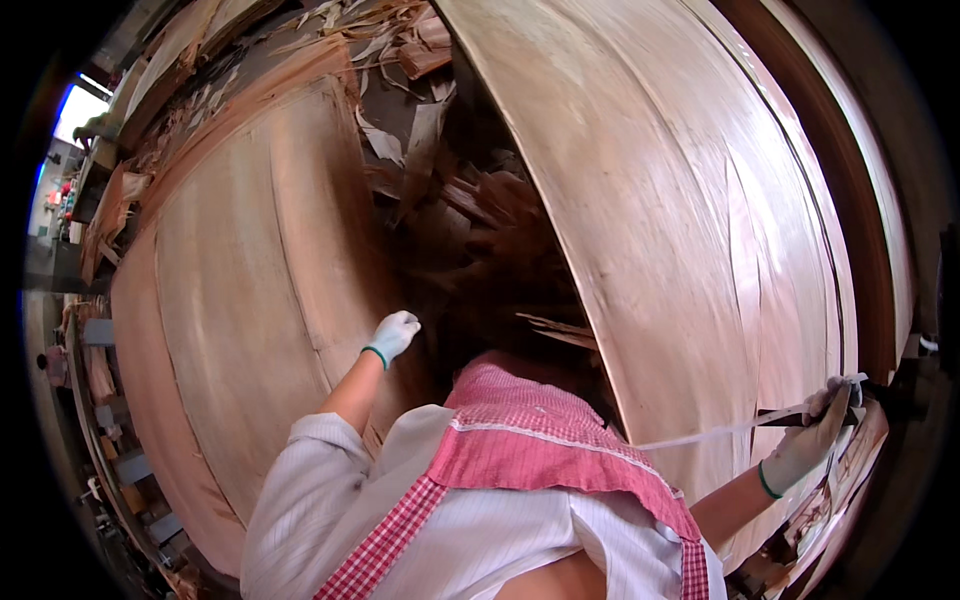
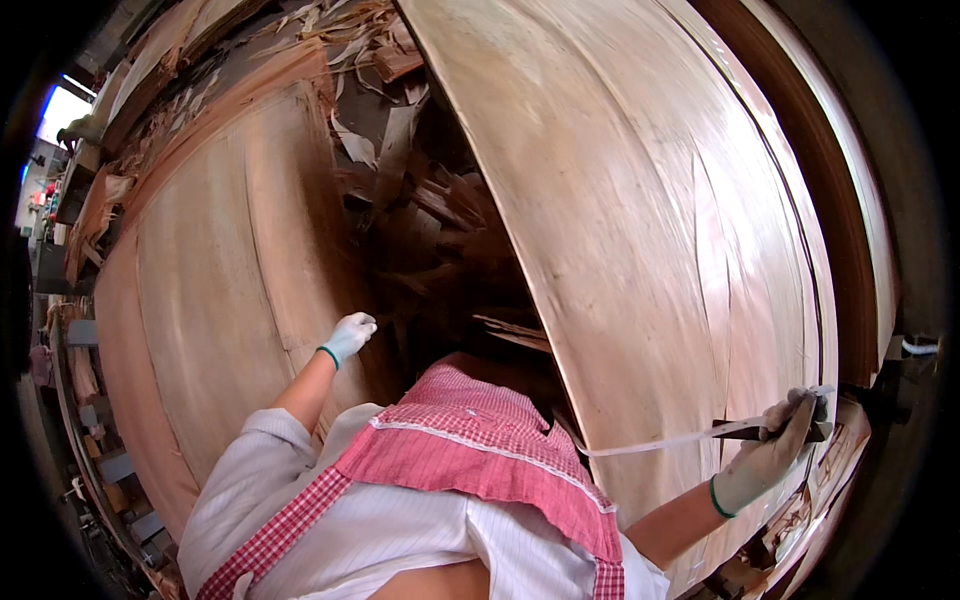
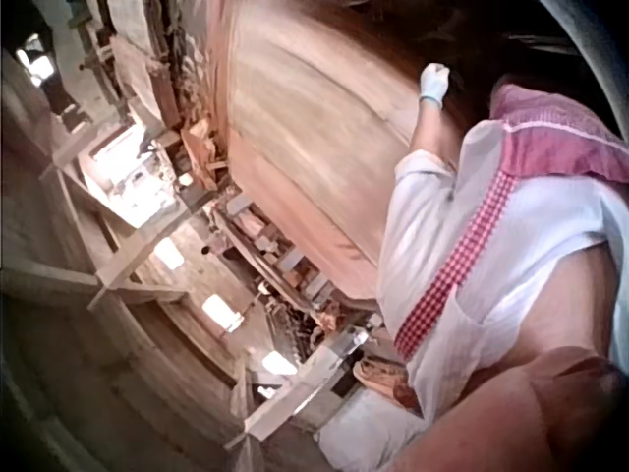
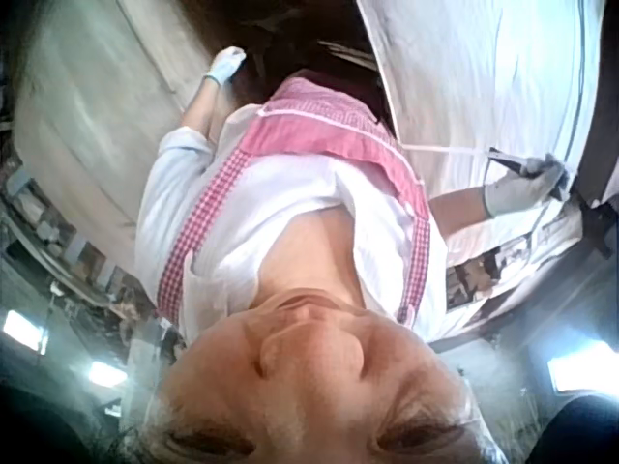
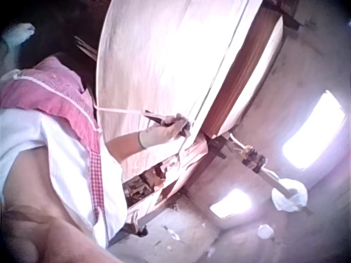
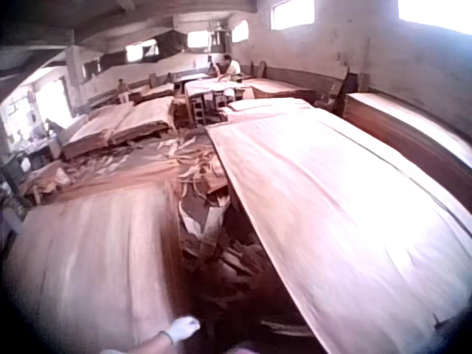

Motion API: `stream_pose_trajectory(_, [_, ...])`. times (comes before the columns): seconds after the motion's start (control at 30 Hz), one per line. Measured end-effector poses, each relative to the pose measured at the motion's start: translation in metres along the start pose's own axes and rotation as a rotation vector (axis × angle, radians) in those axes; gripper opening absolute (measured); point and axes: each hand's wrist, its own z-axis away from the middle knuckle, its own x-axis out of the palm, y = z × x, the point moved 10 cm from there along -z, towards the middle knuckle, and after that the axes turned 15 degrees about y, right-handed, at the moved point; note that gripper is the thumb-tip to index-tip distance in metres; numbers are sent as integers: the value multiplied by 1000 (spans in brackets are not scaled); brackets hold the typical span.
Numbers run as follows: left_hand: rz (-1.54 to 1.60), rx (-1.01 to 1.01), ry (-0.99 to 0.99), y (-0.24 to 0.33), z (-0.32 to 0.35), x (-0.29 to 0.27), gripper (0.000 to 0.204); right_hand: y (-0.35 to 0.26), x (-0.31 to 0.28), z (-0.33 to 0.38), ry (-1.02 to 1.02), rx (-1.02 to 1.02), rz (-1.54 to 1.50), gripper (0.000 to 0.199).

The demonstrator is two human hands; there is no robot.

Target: The person uses a utility knife to peel thin layers of wood veneer from a large wooden board. They systematically remove strips of veneer, lifting and pulling them away from the surface, and occasionally discard the removed pieces. The process involves precise cutting and peeling motions to separate the veneer layers.

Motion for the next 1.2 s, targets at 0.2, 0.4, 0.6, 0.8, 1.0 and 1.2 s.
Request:
stream_pose_trajectory(0.2, [132,59,42,33,-81,-39,31,-23,24,24,5,-15,64,24])
stream_pose_trajectory(0.4, [205,291,-66,132,-117,-11,27,-7,27,52,25,-9,71,22])
stream_pose_trajectory(0.6, [140,429,-333,183,-64,47,29,12,1,49,46,26,160,17])
stream_pose_trajectory(0.8, [296,472,-494,317,44,33,28,23,69,98,-171,157,231,14])
stream_pose_trajectory(1.0, [648,564,-933,519,188,38,52,50,110,115,-485,149,169,9])
stream_pose_trajectory(1.2, [800,623,-817,589,203,53,18,13,113,85,-441,-107,133,18])
